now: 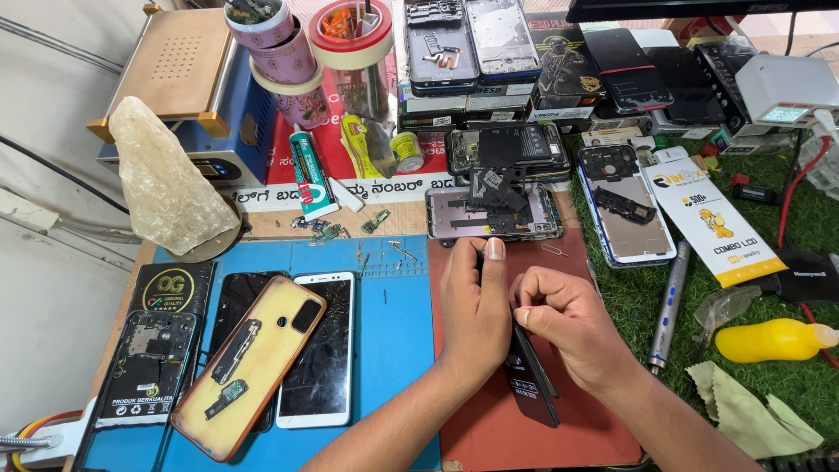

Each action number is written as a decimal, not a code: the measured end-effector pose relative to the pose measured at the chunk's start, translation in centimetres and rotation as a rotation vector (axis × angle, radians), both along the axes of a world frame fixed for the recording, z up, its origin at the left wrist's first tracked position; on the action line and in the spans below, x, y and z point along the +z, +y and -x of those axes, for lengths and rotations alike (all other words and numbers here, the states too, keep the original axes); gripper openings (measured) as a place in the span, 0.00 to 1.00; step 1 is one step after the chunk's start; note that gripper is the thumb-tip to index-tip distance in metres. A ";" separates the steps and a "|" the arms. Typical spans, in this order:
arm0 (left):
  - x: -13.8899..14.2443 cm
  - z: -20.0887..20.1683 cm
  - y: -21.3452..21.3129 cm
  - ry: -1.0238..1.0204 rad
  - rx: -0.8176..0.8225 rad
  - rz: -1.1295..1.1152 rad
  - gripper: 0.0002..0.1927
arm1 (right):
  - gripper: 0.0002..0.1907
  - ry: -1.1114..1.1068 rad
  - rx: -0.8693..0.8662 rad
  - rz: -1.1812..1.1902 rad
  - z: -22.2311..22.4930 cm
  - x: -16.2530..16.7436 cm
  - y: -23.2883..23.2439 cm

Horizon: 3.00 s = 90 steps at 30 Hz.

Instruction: The person repairs a disassembled smartphone at a workbench. They work on the exposed motherboard and internal components, lift and reposition the board, press connectors, then align the board back into the phone housing with the battery and press it into place.

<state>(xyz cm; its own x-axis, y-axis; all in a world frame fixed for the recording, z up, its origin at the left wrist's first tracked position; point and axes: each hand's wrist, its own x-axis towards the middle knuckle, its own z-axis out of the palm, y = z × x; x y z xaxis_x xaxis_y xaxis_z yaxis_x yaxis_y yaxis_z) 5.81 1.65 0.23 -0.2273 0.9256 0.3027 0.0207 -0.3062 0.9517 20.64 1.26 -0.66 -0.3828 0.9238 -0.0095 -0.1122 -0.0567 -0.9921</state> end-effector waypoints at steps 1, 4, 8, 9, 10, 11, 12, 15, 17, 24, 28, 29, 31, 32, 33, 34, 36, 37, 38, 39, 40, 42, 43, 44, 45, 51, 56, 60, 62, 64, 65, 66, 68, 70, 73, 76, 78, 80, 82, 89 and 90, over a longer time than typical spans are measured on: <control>0.0 0.0 0.0 -0.004 -0.002 -0.004 0.15 | 0.04 0.000 -0.001 0.000 0.0 0.0 0.0; 0.0 0.0 0.0 0.021 0.009 0.018 0.15 | 0.04 0.000 -0.002 -0.005 0.0 0.0 0.0; 0.0 0.0 0.0 0.004 0.002 -0.003 0.15 | 0.04 0.013 0.002 0.003 0.0 0.0 0.0; 0.0 0.0 0.0 0.008 0.004 0.004 0.15 | 0.04 0.015 0.000 0.007 0.0 0.0 0.0; 0.0 0.0 -0.1 0.012 0.007 0.012 0.15 | 0.04 0.018 -0.002 0.011 0.0 0.0 0.0; 0.0 0.0 0.0 0.012 0.007 0.010 0.15 | 0.04 0.019 -0.002 0.010 0.0 0.0 0.0; 0.0 -0.1 0.0 0.011 0.007 0.009 0.15 | 0.05 0.019 -0.002 0.009 0.0 0.0 0.0; 0.0 0.0 0.0 0.006 0.007 0.000 0.15 | 0.05 0.021 0.000 0.002 0.0 0.0 0.0; 0.0 0.0 0.0 0.003 0.006 -0.002 0.15 | 0.05 0.021 0.002 -0.001 0.0 0.0 0.0; 0.1 -0.1 0.0 0.003 0.006 0.012 0.15 | 0.06 0.023 0.005 -0.010 0.0 -0.1 0.0; 0.1 0.0 0.0 -0.010 -0.003 0.000 0.15 | 0.06 0.024 0.003 -0.008 -0.1 -0.1 -0.1; 0.1 0.0 -0.1 -0.011 -0.003 -0.003 0.15 | 0.06 0.021 0.004 -0.010 -0.1 -0.1 -0.1; 0.1 -0.1 -0.1 -0.014 -0.005 -0.009 0.15 | 0.06 0.014 0.003 -0.018 -0.1 -0.1 0.0; 0.1 -0.1 0.0 -0.008 -0.002 -0.005 0.15 | 0.06 0.014 0.003 -0.017 -0.1 0.0 0.0; 0.1 -0.1 0.0 -0.001 0.002 0.001 0.15 | 0.06 0.015 0.003 -0.015 -0.1 0.0 0.0; 0.1 0.0 0.0 0.007 0.005 0.005 0.15 | 0.06 0.016 0.002 -0.015 0.0 0.0 -0.1; 0.2 -0.1 0.0 0.008 0.003 0.003 0.15 | 0.06 0.014 0.003 -0.019 0.0 0.0 -0.1; 0.2 0.0 0.0 0.009 0.003 0.002 0.15 | 0.06 0.014 0.004 -0.022 0.0 0.0 -0.1; 0.2 0.0 -0.1 0.006 -0.001 -0.012 0.14 | 0.06 0.014 0.003 -0.015 0.0 0.0 -0.1; 0.2 0.0 -0.1 0.002 -0.004 -0.026 0.14 | 0.06 0.013 0.003 -0.007 -0.1 0.0 -0.1; 0.3 0.0 -0.1 -0.002 -0.007 -0.040 0.14 | 0.06 0.013 0.002 0.001 -0.1 0.0 -0.1; 0.3 0.0 -0.1 0.001 -0.006 -0.027 0.14 | 0.06 0.010 0.004 -0.007 0.0 0.0 -0.1; 0.4 0.0 -0.1 0.001 -0.006 -0.020 0.14 | 0.06 0.009 0.004 -0.010 0.0 0.1 0.0; 0.4 0.0 -0.1 0.005 -0.005 -0.012 0.14 | 0.06 0.011 0.006 -0.011 0.0 0.0 0.0; 0.4 0.0 -0.1 0.008 -0.004 -0.004 0.14 | 0.06 0.014 0.008 -0.012 0.0 0.0 -0.1; 0.3 0.0 -0.1 0.009 0.002 -0.005 0.14 | 0.06 0.019 0.013 -0.009 -0.1 0.0 0.0; 0.1 0.0 -0.1 0.015 0.007 0.003 0.15 | 0.06 0.017 0.010 0.000 -0.1 0.0 -0.1; 0.1 0.0 -0.1 0.014 0.007 0.000 0.15 | 0.05 0.011 0.011 -0.004 -0.1 0.0 -0.1; 0.1 0.0 -0.1 0.012 0.005 -0.003 0.15 | 0.05 0.011 0.011 -0.006 -0.1 0.0 -0.1; 0.1 0.0 -0.1 0.013 0.006 0.007 0.15 | 0.05 0.015 0.013 -0.004 -0.1 0.1 -0.1; 0.2 0.0 -0.1 0.014 0.007 0.006 0.15 | 0.05 0.016 0.012 -0.005 -0.1 0.0 -0.1; 0.2 0.0 -0.1 0.015 0.006 0.005 0.15 | 0.05 0.017 0.011 -0.006 -0.1 0.0 -0.1; 0.2 0.0 -0.1 0.018 0.006 0.008 0.15 | 0.06 0.014 0.008 -0.008 -0.1 0.0 -0.1; 0.2 0.0 -0.1 0.020 0.005 0.015 0.15 | 0.06 0.006 0.004 -0.012 -0.1 0.0 -0.2; 0.2 0.0 -0.1 0.026 0.007 0.011 0.16 | 0.06 0.003 0.003 -0.012 -0.1 0.1 -0.1; 0.2 0.0 -0.1 0.019 0.000 0.003 0.15 | 0.06 0.014 0.008 -0.007 -0.1 0.1 -0.1; 0.1 0.0 -0.1 0.020 0.001 0.001 0.15 | 0.06 0.012 0.007 -0.005 -0.1 0.1 -0.1; 0.1 0.0 -0.1 0.023 0.004 0.006 0.15 | 0.06 0.013 0.008 -0.003 -0.1 0.1 -0.1; 0.1 0.0 -0.1 0.029 0.008 0.014 0.16 | 0.06 0.017 0.009 -0.003 -0.1 0.1 -0.2; 0.1 0.0 -0.1 0.020 -0.003 -0.008 0.15 | 0.06 0.013 0.006 -0.007 -0.1 0.1 -0.2; 0.1 0.0 -0.1 0.021 -0.003 -0.006 0.15 | 0.06 0.012 0.006 -0.006 -0.1 0.1 -0.2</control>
